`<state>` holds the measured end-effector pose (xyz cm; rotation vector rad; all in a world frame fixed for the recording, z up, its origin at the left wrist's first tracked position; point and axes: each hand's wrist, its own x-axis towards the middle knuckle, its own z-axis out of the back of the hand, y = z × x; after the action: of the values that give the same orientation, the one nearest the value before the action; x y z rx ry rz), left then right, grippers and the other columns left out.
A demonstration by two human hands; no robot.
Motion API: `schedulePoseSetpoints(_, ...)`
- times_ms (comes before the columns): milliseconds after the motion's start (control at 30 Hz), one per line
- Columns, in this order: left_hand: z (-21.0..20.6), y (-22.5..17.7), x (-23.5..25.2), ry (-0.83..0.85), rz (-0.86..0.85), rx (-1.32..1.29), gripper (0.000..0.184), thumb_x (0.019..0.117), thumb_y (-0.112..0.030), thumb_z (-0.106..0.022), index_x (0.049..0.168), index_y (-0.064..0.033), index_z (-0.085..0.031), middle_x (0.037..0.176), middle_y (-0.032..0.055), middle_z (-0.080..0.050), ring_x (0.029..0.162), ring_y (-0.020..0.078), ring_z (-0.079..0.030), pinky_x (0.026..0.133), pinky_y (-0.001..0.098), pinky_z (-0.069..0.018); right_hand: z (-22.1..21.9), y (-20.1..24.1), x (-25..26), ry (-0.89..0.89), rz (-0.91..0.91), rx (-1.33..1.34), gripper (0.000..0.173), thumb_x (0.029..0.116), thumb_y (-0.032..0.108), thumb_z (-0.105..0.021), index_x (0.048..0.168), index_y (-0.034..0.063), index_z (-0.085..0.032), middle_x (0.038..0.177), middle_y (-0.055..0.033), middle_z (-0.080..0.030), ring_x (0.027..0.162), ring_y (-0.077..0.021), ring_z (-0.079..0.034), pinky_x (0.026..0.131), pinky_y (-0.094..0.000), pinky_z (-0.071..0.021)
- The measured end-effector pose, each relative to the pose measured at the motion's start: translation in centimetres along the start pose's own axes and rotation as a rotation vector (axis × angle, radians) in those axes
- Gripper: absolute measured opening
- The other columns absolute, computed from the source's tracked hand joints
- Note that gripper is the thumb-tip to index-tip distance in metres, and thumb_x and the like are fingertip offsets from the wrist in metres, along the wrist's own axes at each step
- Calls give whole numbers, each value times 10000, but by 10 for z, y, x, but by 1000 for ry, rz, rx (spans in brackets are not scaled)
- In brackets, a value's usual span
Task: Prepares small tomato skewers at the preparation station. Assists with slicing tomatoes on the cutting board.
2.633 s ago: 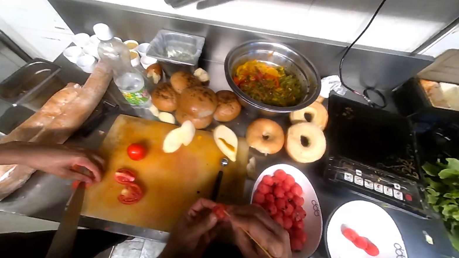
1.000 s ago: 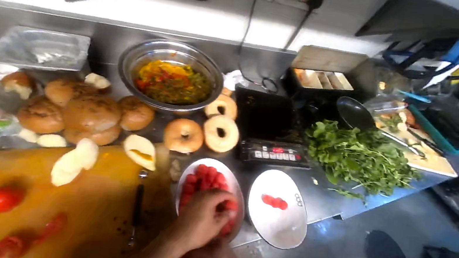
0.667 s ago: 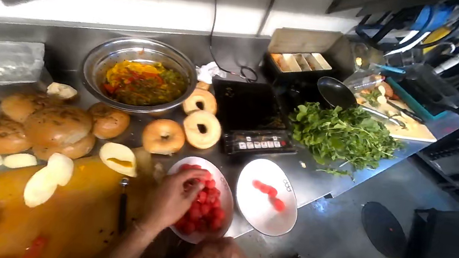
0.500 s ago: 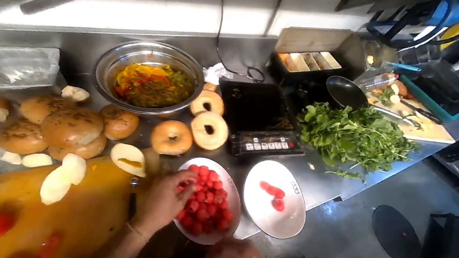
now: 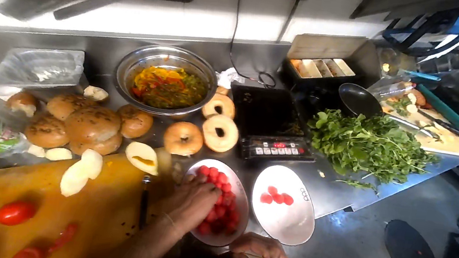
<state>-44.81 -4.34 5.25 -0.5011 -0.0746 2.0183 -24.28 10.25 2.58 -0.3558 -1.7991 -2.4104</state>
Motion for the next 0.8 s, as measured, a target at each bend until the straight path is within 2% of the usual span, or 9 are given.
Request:
schedulePoseSetpoints(100,3,-5,2,26,29,-5,324,982,-189,-609,1303,-170,-652,1221,112,-675,1219,339,-593,1077,543,-419,-1,-3,3,-50,18,-9,92,948,52,-692,1012,28,-753,1026,-81,-768,988,-137,-733,893,-307,-618)
schedulePoseSetpoints(167,6,1,-3,-19,91,-159,413,973,-236,-623,1384,-194,-620,1273,113,-659,1238,319,-589,1093,534,-421,-2,-4,6,-92,24,-21,101,952,66,-688,1020,35,-757,1020,-74,-768,976,-127,-732,887,-303,-616)
schedulePoseSetpoints(233,3,17,-18,-209,174,-513,403,943,-256,-694,1334,-165,-666,1222,86,-696,1155,248,-651,1025,472,-516,-3,-4,10,-131,28,-22,105,951,71,-685,1020,39,-757,1016,-70,-769,973,-127,-733,883,-306,-617)
schedulePoseSetpoints(300,-8,35,-40,-411,188,-966,327,931,-197,-715,1249,-128,-688,1138,48,-716,1027,182,-695,898,388,-595,-8,-5,15,-171,34,-18,105,952,69,-683,1020,35,-756,1012,-67,-767,957,-120,-732,867,-297,-620)
schedulePoseSetpoints(400,-27,44,-74,-512,103,-1632,326,960,-121,-635,1272,-31,-668,1197,156,-681,1025,259,-687,904,417,-595,-20,-3,31,-217,46,50,108,952,57,-680,1028,31,-752,1015,-65,-770,926,-119,-735,835,-289,-624)
schedulePoseSetpoints(500,-42,37,-101,-551,41,-1962,330,984,-88,-610,1299,1,-648,1184,165,-684,1033,248,-694,945,416,-583,-37,6,57,-202,64,192,128,965,54,-672,1067,19,-742,1050,-67,-762,923,-107,-726,806,-261,-622)
schedulePoseSetpoints(667,-60,30,-123,-679,-12,-2103,299,969,-82,-668,1259,-11,-688,1159,138,-705,1010,216,-706,923,382,-595,-63,18,88,-108,40,301,146,971,58,-660,1074,1,-744,1044,-83,-771,926,-127,-738,821,-275,-625)
schedulePoseSetpoints(733,-63,28,-127,-806,27,-1962,295,947,-99,-707,1231,-18,-698,1164,120,-697,993,191,-696,890,356,-600,-71,19,95,-76,51,310,152,971,51,-654,1076,-6,-747,1052,-86,-771,934,-127,-738,827,-272,-624)
schedulePoseSetpoints(800,-65,26,-131,-934,101,-1700,318,931,-114,-726,1226,-1,-685,1162,116,-702,993,178,-693,869,329,-602,-76,19,99,-57,80,303,154,969,47,-656,1078,-10,-748,1061,-88,-770,932,-121,-736,817,-261,-622)
